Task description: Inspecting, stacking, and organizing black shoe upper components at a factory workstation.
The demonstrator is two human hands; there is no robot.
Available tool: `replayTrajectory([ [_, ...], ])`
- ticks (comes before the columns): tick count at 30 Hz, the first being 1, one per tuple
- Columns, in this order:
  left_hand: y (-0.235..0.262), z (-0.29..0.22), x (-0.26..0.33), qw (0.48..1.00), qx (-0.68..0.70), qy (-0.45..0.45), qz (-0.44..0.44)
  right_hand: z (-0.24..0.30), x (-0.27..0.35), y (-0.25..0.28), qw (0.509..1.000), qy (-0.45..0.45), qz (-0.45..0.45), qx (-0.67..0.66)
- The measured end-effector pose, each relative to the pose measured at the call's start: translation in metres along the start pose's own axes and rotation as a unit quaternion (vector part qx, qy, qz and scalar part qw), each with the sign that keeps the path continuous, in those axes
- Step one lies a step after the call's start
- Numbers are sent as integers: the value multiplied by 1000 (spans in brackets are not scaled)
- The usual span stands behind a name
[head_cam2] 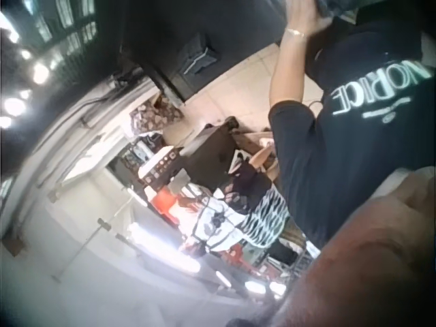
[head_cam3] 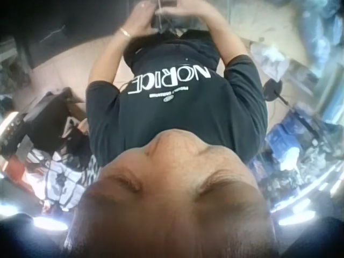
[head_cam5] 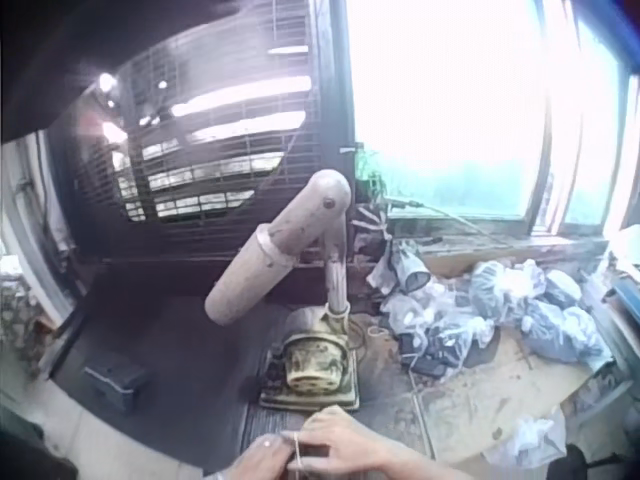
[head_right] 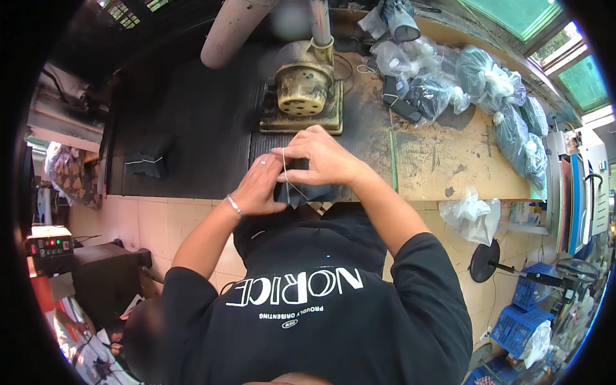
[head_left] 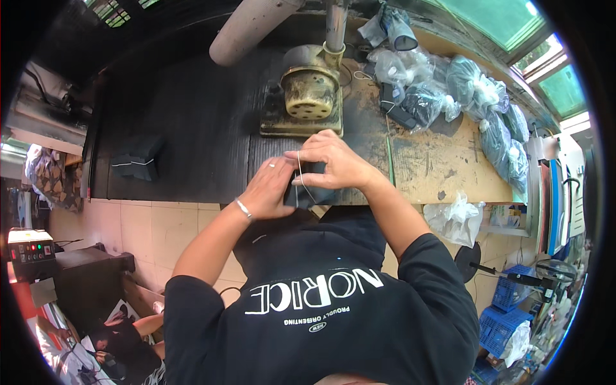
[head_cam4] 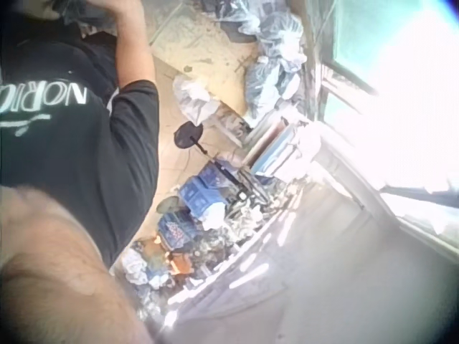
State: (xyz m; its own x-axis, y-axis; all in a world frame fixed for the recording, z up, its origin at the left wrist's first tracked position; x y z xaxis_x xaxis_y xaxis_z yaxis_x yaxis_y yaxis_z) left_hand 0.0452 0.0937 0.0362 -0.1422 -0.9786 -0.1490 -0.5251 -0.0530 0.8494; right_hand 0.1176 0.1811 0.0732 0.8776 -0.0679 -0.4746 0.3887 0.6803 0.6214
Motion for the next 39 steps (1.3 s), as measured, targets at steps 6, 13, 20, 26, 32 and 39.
replayTrajectory([
  [6,-40,30,-3,991,20,113,-74,-26,35,-75,864,-326,16,-384],
  [13,-46,56,4,963,64,238,-107,0,67,-65,926,-358,-46,-111],
  [20,-46,69,8,948,115,264,-136,-11,85,-64,951,-255,-173,41],
  [26,-55,74,14,943,109,283,-139,-12,82,-65,955,-194,-171,143],
  [32,-53,68,14,950,82,260,-148,-12,90,-69,948,-158,-174,213],
  [39,-56,71,14,955,82,247,-141,-51,123,-68,922,-266,-187,211],
])
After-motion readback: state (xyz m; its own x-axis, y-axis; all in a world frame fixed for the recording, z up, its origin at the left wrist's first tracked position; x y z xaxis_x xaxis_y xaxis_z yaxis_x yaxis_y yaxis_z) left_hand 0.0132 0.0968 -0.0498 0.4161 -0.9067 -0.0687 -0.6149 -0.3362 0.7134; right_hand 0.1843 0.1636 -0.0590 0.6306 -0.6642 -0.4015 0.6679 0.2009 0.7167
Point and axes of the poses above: each hand's wrist, its own x-axis away from the middle knuckle, its own y-axis out of the back of the hand, z = x × y, the point moved 8 cm from there along -x, towards the middle knuckle, and after that the axes turned 2 degrees about y, right-handed, at the moved point
